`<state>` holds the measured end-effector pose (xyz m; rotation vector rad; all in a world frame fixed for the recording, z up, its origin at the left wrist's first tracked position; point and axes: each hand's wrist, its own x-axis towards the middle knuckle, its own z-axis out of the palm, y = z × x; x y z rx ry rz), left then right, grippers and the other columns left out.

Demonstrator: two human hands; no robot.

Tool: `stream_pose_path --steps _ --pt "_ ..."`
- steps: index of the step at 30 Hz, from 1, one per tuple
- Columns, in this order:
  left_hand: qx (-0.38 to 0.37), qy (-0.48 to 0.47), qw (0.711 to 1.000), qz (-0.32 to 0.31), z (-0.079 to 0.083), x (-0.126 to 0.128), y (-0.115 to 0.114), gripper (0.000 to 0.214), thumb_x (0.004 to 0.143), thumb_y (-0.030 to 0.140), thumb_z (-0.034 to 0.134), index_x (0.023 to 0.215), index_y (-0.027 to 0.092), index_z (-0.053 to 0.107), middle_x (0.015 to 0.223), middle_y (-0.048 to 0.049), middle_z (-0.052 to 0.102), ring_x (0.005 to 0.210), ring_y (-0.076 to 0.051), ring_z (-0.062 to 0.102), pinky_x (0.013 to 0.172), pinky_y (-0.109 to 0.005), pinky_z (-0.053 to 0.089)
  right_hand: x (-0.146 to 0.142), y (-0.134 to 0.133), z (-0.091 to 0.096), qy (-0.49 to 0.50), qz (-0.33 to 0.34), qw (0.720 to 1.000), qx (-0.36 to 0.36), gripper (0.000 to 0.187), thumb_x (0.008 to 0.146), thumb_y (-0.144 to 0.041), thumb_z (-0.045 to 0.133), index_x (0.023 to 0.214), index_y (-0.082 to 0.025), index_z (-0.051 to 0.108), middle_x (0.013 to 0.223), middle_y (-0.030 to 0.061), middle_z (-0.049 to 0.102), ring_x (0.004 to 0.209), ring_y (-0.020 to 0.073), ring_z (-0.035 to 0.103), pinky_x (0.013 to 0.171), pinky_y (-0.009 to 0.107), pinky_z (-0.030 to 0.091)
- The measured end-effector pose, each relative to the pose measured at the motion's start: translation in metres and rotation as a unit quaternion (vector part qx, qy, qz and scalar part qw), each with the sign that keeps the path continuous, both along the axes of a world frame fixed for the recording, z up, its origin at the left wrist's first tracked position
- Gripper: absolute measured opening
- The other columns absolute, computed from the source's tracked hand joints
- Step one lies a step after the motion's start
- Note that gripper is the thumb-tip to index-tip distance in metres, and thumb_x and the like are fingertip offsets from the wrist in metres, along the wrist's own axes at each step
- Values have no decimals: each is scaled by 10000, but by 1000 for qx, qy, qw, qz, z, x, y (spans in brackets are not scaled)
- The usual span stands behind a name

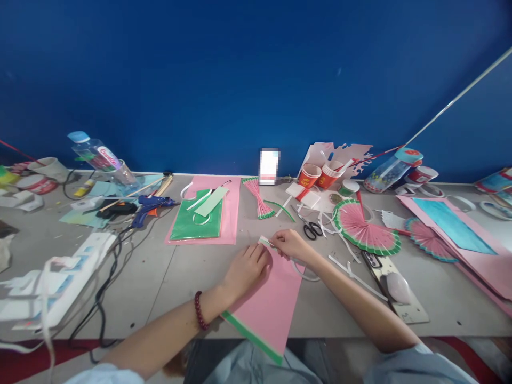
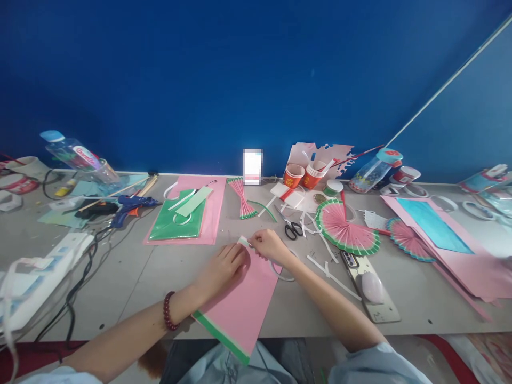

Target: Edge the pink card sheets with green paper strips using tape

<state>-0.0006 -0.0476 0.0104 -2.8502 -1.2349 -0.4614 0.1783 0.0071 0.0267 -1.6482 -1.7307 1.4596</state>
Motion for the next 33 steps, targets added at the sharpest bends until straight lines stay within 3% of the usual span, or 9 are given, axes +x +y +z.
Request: stream_pose_path --steps 10,22,33 --pt "-26 -23 999 12 3 -1 0 248 836 171 476 1077 135 525 1162 -133 568 1105 -258 515 894 -391 443 3 3 -1 35 17 999 -16 264 776 -371 551 619 -159 552 432 -41 521 320 55 428 324 161 344" --pt "-31 -13 999 22 2 0 0 288 822 175 483 1105 137 512 1201 -139 554 1120 -264 509 909 -401 435 0 6 -2 -16 28 999 0 266 769 -363 539 589 -168 552 421 -36 540 285 75 443 318 183 360" --pt "-19 -3 999 28 -2 -1 0 298 836 214 490 1122 134 520 1259 -157 533 1180 -277 488 948 -413 414 2 8 -3 -7 34 999 -3 257 762 -353 549 586 -167 560 414 -38 530 294 73 451 309 177 361"
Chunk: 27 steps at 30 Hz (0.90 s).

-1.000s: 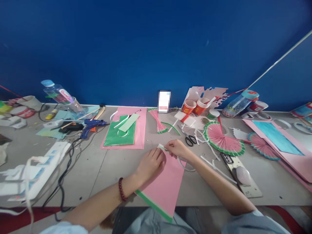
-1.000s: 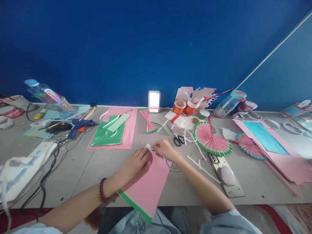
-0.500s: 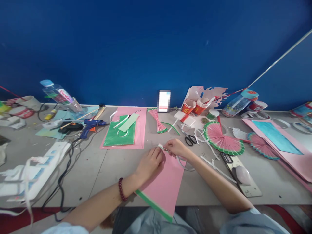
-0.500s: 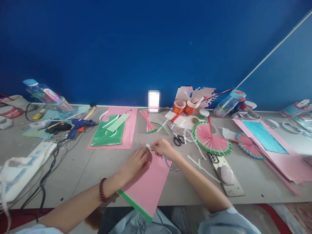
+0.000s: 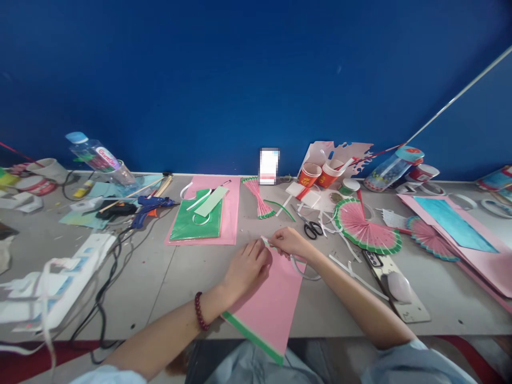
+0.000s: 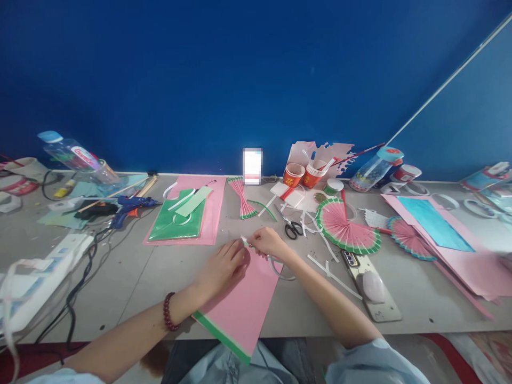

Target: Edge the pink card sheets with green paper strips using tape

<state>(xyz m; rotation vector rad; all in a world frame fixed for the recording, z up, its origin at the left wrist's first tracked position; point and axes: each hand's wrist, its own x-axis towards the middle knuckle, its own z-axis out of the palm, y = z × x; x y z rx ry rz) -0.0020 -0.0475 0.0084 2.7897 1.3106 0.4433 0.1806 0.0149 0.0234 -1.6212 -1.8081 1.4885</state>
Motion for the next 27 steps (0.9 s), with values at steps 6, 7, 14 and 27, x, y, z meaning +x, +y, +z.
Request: stream_pose_path --steps 6,7,14,27 --pt "-12 -7 1000 2 1 0 0 298 836 207 483 1127 148 512 1257 -159 536 1186 -271 485 949 -421 409 -1 1 1 -11 -5 1000 0 250 751 -366 565 609 -162 587 413 -37 539 291 70 446 315 175 361" --pt "-13 -4 1000 2 2 1 0 299 836 206 483 1126 144 512 1258 -161 536 1185 -273 485 948 -420 408 -1 1 1 -12 -5 1000 1 253 752 -368 563 606 -163 587 415 -36 541 291 71 447 316 176 362" --pt "-17 7 1000 5 3 1 0 304 830 203 485 1126 141 513 1271 -152 523 1187 -278 476 953 -414 400 -2 0 0 -35 0 999 21 237 755 -335 533 595 -169 590 398 -36 532 287 88 468 343 189 380" --pt "-45 -13 999 14 -5 -2 5 498 843 328 463 1292 120 410 1314 -140 490 1215 -281 406 969 -418 355 -6 2 -5 -129 14 989 66 325 775 -405 514 535 -185 518 375 -36 523 292 101 506 397 188 396"
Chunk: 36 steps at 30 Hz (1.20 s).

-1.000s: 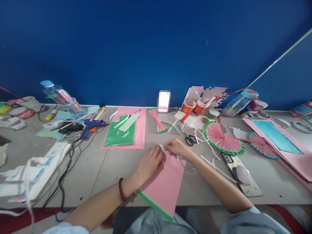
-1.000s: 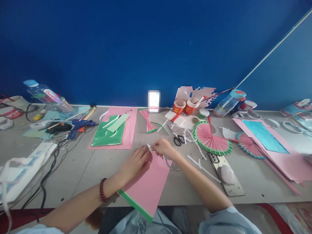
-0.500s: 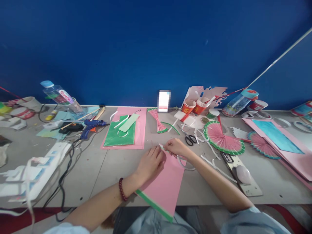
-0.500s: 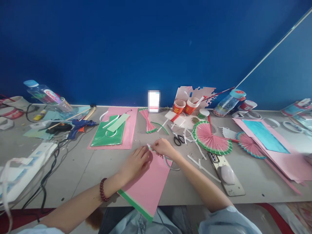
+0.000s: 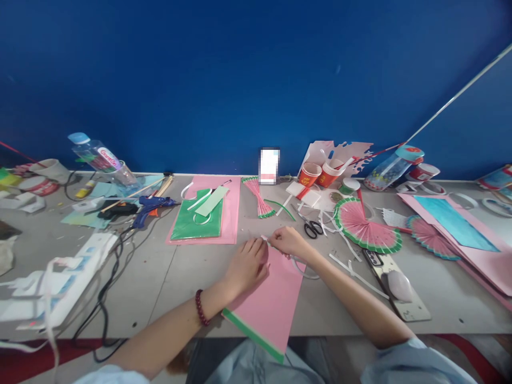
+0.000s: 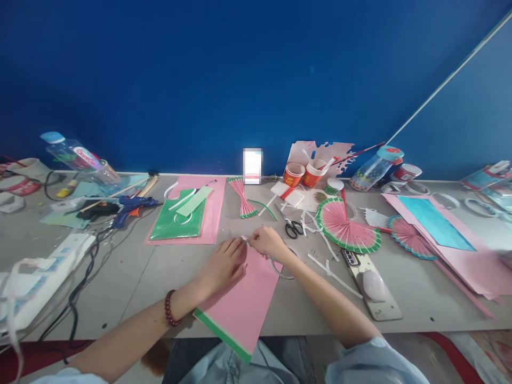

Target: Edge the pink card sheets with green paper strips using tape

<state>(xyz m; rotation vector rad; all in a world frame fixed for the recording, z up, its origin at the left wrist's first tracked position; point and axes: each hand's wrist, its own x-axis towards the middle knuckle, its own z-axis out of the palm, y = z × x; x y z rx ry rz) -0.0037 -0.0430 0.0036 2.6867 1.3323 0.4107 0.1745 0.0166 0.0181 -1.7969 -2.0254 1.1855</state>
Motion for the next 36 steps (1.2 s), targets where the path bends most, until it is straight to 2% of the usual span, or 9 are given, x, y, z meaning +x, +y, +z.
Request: stream_pose_path --steps 7,16,22,26,31,36 --pt "6 15 1000 3 2 0 -1 497 852 336 444 1302 129 412 1358 -127 455 1225 -281 387 976 -405 339 -2 -2 6 -26 9 1000 4 315 798 -397 464 570 -186 516 415 -32 541 317 100 527 393 179 398" --pt "-3 -11 1000 0 1 0 2 500 837 334 464 1296 140 417 1313 -120 501 1201 -272 414 974 -405 340 -1 -4 3 -32 9 999 29 283 801 -359 472 583 -182 508 389 -34 518 304 94 515 388 163 389" --pt "-16 -54 998 2 2 -1 4 538 814 326 491 1312 150 387 1279 -122 516 1192 -257 426 961 -394 356 -2 -3 6 -27 12 1000 -8 379 806 -456 471 544 -183 484 406 -6 544 321 107 523 376 180 384" --pt "-21 -41 999 3 2 -1 5 540 831 341 466 1327 144 381 1290 -125 505 1202 -270 406 966 -412 347 0 -3 9 -9 21 1000 -5 418 787 -509 489 523 -185 471 395 -4 538 322 116 526 410 198 408" --pt "-24 -22 999 -1 4 -1 4 540 846 354 444 1327 116 384 1259 -128 516 1197 -273 396 965 -412 345 2 -3 7 -9 39 999 16 409 803 -445 480 490 -184 447 389 -4 544 342 103 530 483 195 440" --pt "-22 -12 1000 -6 9 1 4 514 839 340 453 1302 120 415 1232 -126 521 1181 -273 402 949 -406 355 3 -1 6 -10 41 999 -2 402 801 -424 486 482 -183 437 402 3 561 346 98 535 469 188 437"
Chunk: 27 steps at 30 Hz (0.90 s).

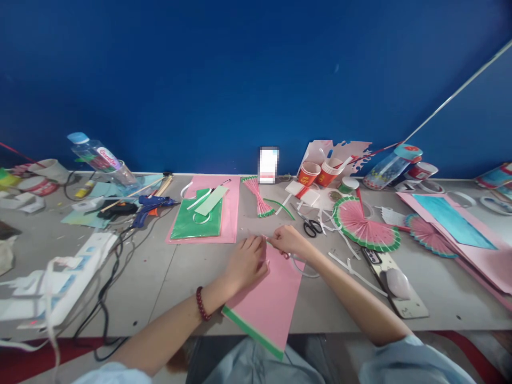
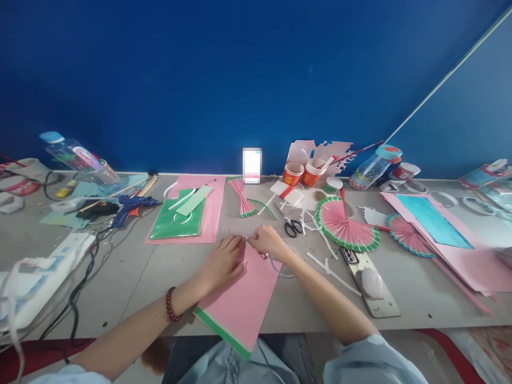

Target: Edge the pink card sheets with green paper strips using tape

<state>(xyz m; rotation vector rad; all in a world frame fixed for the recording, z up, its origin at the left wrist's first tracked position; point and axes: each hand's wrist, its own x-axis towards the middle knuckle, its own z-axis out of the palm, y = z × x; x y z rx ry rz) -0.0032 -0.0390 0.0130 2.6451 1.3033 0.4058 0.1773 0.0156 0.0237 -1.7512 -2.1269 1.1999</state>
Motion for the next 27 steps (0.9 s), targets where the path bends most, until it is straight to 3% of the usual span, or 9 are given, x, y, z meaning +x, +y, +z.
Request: stream_pose_path --steps 8,15,21,27 --pt "11 1 1000 -3 1 2 0 444 823 307 469 1233 138 460 1197 -120 516 1147 -271 426 934 -401 359 4 -3 4 21 -2 1000 -5 376 806 -410 479 514 -173 472 419 1 561 329 93 516 413 181 407" --pt "7 -6 1000 -6 -2 3 1 400 793 268 486 1177 153 485 1181 -120 526 1146 -277 432 932 -411 362 7 -8 8 -42 10 999 21 346 842 -394 442 606 -165 548 490 11 616 388 95 547 458 181 383" --pt "13 -5 1000 -5 -2 2 1 462 789 261 493 1227 124 446 1197 -136 526 1146 -282 439 928 -417 366 5 -14 19 -74 0 996 57 197 836 -285 472 986 -185 552 512 -41 617 459 107 566 531 191 362" --pt "18 -1 1000 -10 -3 2 1 443 778 253 516 1206 150 468 1202 -130 525 1151 -281 441 931 -403 361 4 -19 24 -106 5 990 89 152 826 -222 448 917 -202 567 567 -29 626 498 108 546 539 202 309"
